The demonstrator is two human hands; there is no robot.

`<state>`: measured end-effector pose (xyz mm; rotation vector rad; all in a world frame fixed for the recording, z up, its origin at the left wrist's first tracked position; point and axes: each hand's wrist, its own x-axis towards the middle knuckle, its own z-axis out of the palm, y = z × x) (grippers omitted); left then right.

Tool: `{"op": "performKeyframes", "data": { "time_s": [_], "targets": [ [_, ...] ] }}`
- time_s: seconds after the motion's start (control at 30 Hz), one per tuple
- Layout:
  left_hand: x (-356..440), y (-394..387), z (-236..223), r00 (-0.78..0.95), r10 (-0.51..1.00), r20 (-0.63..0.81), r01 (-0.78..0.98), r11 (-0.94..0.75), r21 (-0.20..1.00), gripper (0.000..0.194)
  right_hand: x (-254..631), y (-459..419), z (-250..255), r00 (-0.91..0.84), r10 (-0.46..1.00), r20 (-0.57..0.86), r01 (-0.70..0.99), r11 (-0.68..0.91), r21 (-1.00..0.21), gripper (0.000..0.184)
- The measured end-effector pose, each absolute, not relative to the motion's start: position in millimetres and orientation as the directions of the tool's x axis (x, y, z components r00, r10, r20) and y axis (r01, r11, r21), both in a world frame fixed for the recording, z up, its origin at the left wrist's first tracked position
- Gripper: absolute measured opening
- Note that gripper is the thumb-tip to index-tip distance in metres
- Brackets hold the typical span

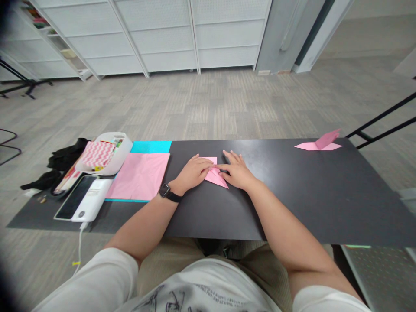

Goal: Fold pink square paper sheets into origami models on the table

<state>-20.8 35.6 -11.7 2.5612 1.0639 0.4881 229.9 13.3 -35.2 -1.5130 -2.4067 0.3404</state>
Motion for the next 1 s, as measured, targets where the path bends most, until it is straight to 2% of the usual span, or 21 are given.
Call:
{"op": "performKeyframes", "data": {
  "time_s": [0.13, 0.27, 0.43, 0.73, 0.87, 1.0],
  "targets": [
    [-22, 35, -12, 0.682, 0.706, 0.191, 0.579, -0.681, 0.449, 0.041, 229, 17, -36, -0.352, 0.917, 0.188, 0.845, 0.398, -0.358, 0.038],
    [-24, 35, -14, 0.688, 0.703, 0.179, 0.602, -0.691, 0.400, 0.037, 230, 22, -37, -0.300, 0.921, 0.248, 0.851, 0.376, -0.367, 0.029],
    [-23, 36, -19, 0.646, 0.738, 0.197, 0.666, -0.670, 0.326, 0.030, 231, 22, -33, -0.277, 0.915, 0.295, 0.830, 0.382, -0.406, 0.031],
    [-17, 36, -18, 0.613, 0.760, 0.217, 0.711, -0.650, 0.268, 0.026, 223, 17, -32, -0.332, 0.924, 0.187, 0.866, 0.378, -0.327, 0.026],
    [-16, 36, -17, 0.656, 0.729, 0.197, 0.662, -0.680, 0.313, 0.026, 225, 22, -36, -0.313, 0.932, 0.181, 0.880, 0.357, -0.314, 0.028],
    [-17, 35, -17, 0.677, 0.715, 0.175, 0.635, -0.688, 0.351, 0.035, 229, 26, -39, -0.287, 0.934, 0.212, 0.892, 0.341, -0.298, 0.030]
  ]
}}
